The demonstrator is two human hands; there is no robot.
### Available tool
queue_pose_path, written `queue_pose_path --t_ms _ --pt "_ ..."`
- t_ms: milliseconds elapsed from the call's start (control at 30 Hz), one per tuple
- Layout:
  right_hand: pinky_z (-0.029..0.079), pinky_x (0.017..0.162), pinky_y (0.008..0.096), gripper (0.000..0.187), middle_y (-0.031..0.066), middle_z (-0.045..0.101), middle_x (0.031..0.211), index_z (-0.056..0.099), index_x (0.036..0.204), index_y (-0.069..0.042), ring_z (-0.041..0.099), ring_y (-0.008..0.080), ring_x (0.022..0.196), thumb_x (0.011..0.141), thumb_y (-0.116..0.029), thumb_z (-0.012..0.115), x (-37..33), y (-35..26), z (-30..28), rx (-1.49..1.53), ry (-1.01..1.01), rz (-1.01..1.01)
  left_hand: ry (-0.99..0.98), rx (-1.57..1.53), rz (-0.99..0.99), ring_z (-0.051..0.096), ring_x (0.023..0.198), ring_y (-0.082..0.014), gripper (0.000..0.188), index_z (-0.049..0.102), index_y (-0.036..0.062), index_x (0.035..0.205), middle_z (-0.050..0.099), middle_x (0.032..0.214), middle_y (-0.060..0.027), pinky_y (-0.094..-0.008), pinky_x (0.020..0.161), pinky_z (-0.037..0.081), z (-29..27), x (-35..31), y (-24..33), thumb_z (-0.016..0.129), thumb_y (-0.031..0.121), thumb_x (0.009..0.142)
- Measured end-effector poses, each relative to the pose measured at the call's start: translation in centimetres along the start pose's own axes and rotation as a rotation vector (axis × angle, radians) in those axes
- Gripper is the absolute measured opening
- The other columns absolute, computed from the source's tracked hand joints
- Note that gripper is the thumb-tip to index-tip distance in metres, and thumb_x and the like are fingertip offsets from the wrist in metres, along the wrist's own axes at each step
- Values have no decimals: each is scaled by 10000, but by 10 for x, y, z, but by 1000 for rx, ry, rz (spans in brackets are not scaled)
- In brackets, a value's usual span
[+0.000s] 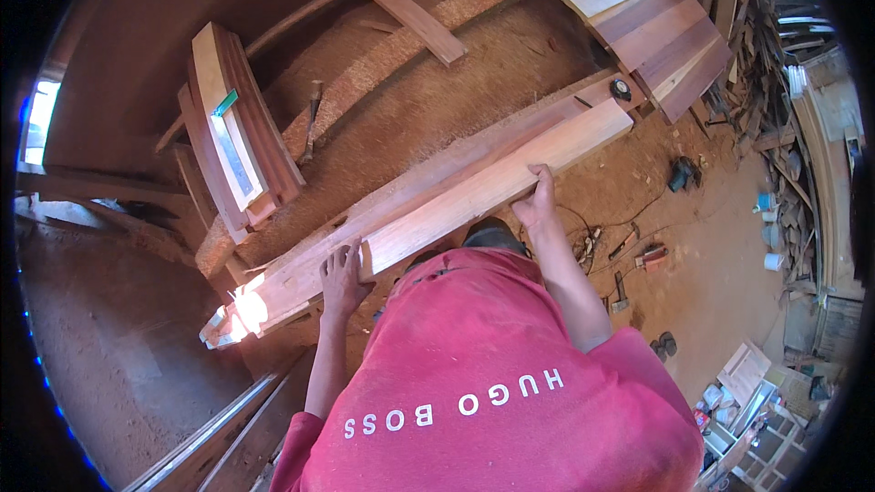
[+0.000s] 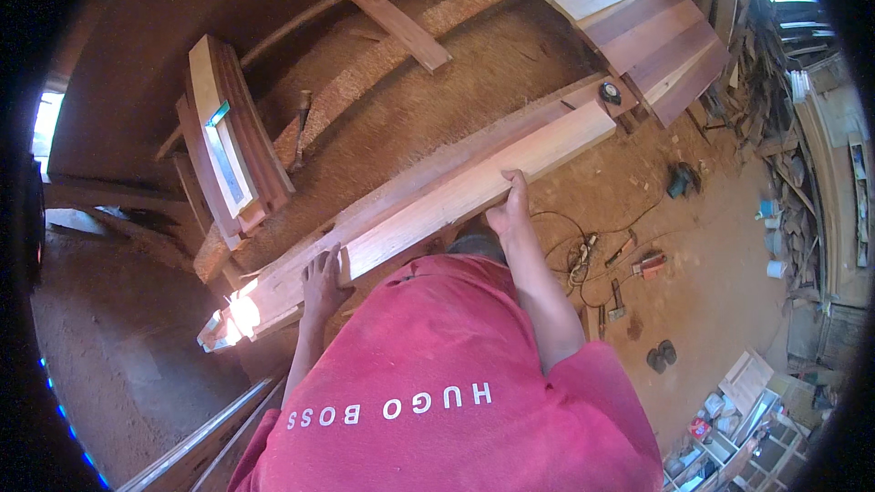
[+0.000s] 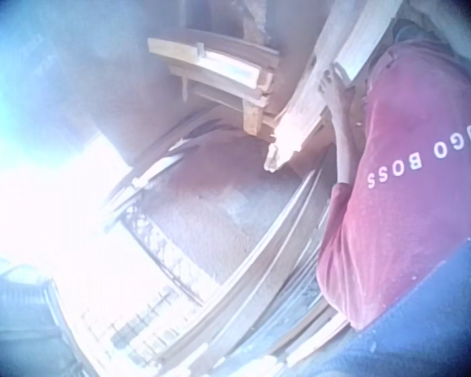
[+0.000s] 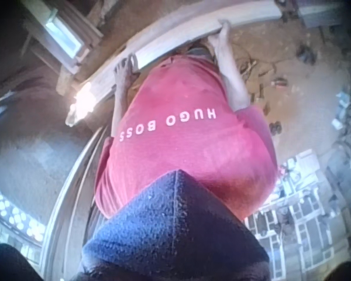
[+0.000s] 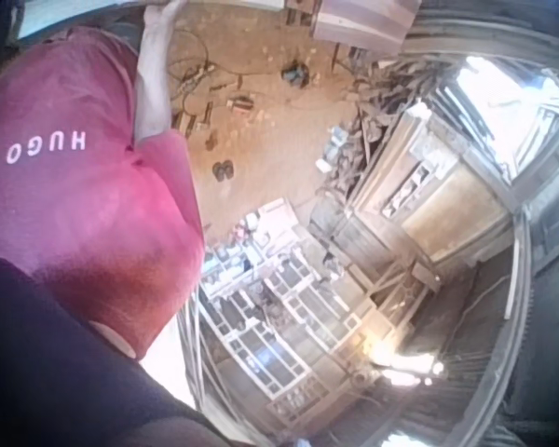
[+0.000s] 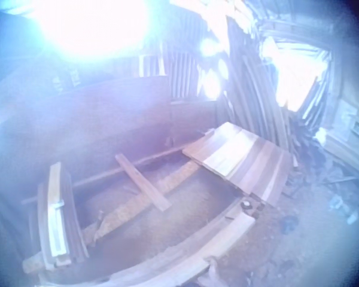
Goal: The person moves and arranges wooden planks on a workbench by hand, using a square and a measuring tape. The person walks across a workshop, picks up a small electronic device, and plugs it into a power strip.
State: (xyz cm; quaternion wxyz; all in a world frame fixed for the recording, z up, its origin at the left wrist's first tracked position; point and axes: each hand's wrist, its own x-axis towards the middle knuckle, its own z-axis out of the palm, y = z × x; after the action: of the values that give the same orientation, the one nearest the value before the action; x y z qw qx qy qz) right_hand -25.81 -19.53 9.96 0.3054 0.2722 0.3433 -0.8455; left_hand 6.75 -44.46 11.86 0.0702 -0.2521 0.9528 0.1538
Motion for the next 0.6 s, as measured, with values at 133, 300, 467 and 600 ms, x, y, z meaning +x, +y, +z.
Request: queue_pose_path --t_ms 133,300,467,600 --pt "390 1081 524 593 153 561 1281 477 1312 -25 518 340 1234 814 -315 623 9 5 -1 -52 66 35 13 4 -24 481 1257 -325 952 419 172 1462 515 1321 -130 -497 1055 365 16 1 -10 836 173 606" --pt "429 1048 545 570 172 550 1287 476 1303 -28 534 348 1217 822 -292 628 24 12 -8 -122 81 47 -118 -114 28 498 1239 -329 907 460 192 1419 529 1317 -109 -508 1028 395 23 11 -27 792 150 576" --pt "453 1023 533 561 170 558 1259 473 1297 -12 535 346 1199 835 -299 614 38 11 -10 -126 87 103 -156 -77 -27 504 1233 -326 905 463 196 1412 537 1301 -98 -509 1024 396 15 15 -17 799 158 573" --pt "419 1055 537 571 173 559 1267 476 1294 -11 527 346 1212 810 -287 601 56 8 5 -46 26 74 -271 30 -141 459 1311 -338 1024 412 166 1458 492 1389 -141 -515 1067 376 -17 30 10 904 359 580"
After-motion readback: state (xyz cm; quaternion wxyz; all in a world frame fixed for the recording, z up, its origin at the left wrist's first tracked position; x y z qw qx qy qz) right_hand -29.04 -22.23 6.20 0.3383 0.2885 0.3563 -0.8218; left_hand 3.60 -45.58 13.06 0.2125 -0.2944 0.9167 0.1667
